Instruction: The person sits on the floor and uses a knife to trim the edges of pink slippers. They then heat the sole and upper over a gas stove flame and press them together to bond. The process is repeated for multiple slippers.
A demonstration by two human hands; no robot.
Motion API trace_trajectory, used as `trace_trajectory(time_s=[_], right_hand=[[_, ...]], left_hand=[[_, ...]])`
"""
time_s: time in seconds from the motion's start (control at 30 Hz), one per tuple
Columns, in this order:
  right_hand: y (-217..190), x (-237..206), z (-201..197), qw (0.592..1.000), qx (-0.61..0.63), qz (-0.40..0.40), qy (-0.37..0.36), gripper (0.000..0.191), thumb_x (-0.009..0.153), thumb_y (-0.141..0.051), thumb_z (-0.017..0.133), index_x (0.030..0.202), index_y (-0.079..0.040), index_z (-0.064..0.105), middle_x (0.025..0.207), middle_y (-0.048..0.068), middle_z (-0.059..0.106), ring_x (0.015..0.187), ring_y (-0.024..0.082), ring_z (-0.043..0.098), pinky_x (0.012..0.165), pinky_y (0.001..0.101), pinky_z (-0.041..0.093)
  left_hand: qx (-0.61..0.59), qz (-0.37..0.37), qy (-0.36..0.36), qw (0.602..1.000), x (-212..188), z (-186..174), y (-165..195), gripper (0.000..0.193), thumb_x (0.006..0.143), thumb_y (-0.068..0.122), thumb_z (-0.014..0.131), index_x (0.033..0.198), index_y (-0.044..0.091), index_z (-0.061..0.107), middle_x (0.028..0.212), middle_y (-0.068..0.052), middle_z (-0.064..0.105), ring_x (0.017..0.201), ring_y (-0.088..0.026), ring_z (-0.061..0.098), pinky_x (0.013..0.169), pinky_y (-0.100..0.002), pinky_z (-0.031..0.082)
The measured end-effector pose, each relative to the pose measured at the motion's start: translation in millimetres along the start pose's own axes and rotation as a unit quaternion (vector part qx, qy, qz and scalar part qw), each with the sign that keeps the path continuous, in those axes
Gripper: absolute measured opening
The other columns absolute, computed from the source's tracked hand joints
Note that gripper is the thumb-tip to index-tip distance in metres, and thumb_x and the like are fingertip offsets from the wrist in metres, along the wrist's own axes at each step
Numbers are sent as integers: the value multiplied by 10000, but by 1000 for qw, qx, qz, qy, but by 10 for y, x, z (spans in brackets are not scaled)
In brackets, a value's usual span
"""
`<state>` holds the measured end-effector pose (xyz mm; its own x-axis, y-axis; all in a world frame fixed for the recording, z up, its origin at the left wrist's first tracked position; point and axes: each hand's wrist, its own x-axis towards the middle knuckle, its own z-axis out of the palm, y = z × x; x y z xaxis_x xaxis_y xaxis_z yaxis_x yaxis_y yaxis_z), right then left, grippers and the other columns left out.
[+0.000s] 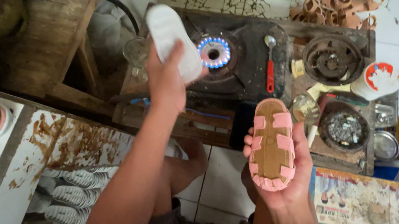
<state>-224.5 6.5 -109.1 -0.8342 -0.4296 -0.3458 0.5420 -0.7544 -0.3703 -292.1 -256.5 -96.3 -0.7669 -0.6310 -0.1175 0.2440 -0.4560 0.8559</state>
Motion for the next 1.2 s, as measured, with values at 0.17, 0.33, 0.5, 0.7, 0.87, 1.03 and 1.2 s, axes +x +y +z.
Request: trace_trajectory(time_s=[0.17,0.33,0.5,0.7,0.87,1.03,1.2], right_hand=[[17,-2,7,1000,8,17,-22,594,1070,-524,501,1314,5,617,1107,185,702,959,326,688,820,415,574],[-6,-31,-24,1000,-26,-10,1,593,1069,-523,510,1348,-9,611,1121,178,710,951,326,694,807,424,579],[-34,-74,13,999,-33,-14,9,539,1001,-450,578,1345,-36,615,1131,161,718,931,342,701,781,453,584],[-95,38,192,990,-132,-11,51,545,961,-426,593,1405,-111,584,1198,117,699,982,255,689,819,417,575],[-321,568,393,945,-324,-8,33,456,940,-337,628,1305,-63,613,1101,70,696,934,188,687,794,383,580],[-332,1427,693,774,-613,-149,46,271,931,-295,753,920,-25,766,792,30,643,644,131,513,572,338,362],[-99,2315,1136,521,-762,-370,-106,397,904,-326,886,904,38,729,768,89,656,656,167,585,617,342,470]], left_hand=[[-8,-105,-99,989,51,-179,-107,621,835,243,644,1435,158,504,1093,-112,647,966,-313,635,729,-469,616],[570,339,-77,744,204,-186,-368,728,858,274,852,1499,150,530,1321,-170,575,1174,-374,512,1018,-478,469],[475,336,-111,806,196,-102,-362,858,831,257,884,1545,106,433,1366,-173,557,1257,-341,544,1083,-444,453],[450,242,-102,854,122,14,-46,1100,743,287,920,1606,91,268,1208,-155,623,1143,-315,608,1010,-442,492],[389,279,-133,868,119,-75,95,1174,744,204,926,1631,90,167,1260,-191,581,1170,-310,612,1017,-443,507],[18,205,-72,976,69,-162,232,648,960,43,814,1470,-17,419,1260,-178,641,1151,-266,650,1002,-407,565],[-50,-127,5,991,-547,-205,140,429,964,188,558,1345,60,407,1000,-166,647,681,-254,740,470,-355,624]])
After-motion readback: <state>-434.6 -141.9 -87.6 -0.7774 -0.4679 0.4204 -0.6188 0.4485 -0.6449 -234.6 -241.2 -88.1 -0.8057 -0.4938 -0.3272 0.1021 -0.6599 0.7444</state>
